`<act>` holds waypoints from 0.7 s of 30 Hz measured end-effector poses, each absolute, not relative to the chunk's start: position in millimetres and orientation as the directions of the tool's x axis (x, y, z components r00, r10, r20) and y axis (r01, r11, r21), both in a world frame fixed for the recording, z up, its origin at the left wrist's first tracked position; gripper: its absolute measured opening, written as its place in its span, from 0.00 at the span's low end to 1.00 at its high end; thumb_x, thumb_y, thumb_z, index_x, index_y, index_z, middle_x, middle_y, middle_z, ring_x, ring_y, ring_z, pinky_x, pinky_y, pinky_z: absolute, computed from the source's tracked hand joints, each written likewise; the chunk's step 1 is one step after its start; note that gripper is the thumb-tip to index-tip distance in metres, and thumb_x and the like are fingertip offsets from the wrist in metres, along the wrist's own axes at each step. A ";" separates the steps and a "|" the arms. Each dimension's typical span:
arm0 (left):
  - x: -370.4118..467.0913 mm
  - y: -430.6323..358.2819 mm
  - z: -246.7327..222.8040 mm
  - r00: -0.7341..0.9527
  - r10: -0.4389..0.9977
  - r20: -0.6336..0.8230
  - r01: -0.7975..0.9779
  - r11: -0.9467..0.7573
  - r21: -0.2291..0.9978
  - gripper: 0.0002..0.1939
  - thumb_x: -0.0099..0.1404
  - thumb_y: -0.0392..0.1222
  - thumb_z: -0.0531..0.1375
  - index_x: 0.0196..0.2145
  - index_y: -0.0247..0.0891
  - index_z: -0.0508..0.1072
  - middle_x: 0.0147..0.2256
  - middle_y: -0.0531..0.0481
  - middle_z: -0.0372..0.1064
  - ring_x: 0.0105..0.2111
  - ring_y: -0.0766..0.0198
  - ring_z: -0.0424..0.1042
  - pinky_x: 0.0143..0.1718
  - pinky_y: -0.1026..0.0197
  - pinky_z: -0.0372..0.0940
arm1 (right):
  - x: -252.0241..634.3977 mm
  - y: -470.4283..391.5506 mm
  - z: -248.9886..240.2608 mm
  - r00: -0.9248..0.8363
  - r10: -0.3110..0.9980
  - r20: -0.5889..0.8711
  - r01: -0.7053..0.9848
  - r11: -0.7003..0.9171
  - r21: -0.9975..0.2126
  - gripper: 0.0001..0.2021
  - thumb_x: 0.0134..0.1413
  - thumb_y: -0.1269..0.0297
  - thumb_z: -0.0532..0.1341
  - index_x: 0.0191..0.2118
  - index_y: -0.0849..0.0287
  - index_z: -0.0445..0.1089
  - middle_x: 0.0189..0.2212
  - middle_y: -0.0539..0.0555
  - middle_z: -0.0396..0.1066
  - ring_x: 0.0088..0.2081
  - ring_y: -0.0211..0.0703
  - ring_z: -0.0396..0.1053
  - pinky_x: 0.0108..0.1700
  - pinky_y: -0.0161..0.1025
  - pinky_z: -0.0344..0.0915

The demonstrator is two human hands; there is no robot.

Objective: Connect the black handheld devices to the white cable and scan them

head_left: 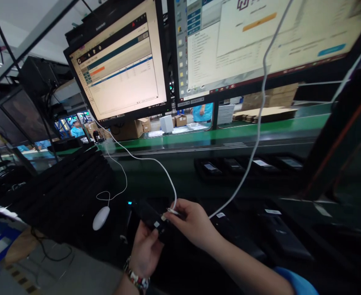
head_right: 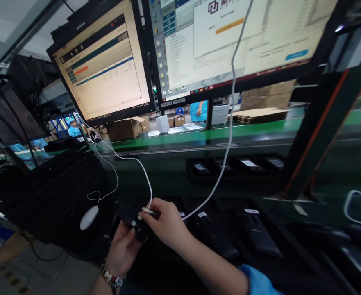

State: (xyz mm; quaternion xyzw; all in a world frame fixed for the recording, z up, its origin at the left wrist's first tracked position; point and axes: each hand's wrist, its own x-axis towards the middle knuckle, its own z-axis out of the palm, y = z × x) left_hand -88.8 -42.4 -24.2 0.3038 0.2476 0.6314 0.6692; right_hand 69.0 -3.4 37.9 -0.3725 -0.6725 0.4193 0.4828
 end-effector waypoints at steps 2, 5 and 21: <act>-86.8 -42.4 -23.6 0.081 0.996 0.036 -0.678 0.028 0.735 0.25 0.54 0.39 0.69 0.49 0.45 0.69 0.47 0.48 0.72 0.48 0.57 0.71 0.54 0.51 0.63 | 70.9 -3.6 37.8 -0.289 0.901 0.323 0.123 0.370 -0.921 0.09 0.48 0.57 0.61 0.26 0.58 0.67 0.22 0.50 0.69 0.26 0.41 0.67 0.29 0.37 0.63; -83.5 -42.7 -22.9 0.018 1.000 0.025 -0.618 -0.009 0.786 0.32 0.54 0.42 0.70 0.55 0.47 0.64 0.49 0.47 0.71 0.50 0.55 0.69 0.56 0.51 0.62 | 71.4 -5.0 35.7 -0.307 0.898 0.315 0.158 0.375 -0.913 0.08 0.48 0.59 0.60 0.26 0.58 0.68 0.24 0.51 0.70 0.27 0.42 0.68 0.30 0.37 0.63; -68.7 -47.1 -6.2 -0.012 1.000 0.023 -0.528 -0.026 0.849 0.34 0.56 0.46 0.69 0.57 0.48 0.59 0.53 0.45 0.67 0.54 0.53 0.66 0.54 0.52 0.62 | 76.7 -3.9 23.8 -0.273 0.883 0.382 0.172 0.436 -0.884 0.06 0.51 0.64 0.58 0.26 0.58 0.67 0.24 0.50 0.71 0.28 0.41 0.68 0.31 0.36 0.63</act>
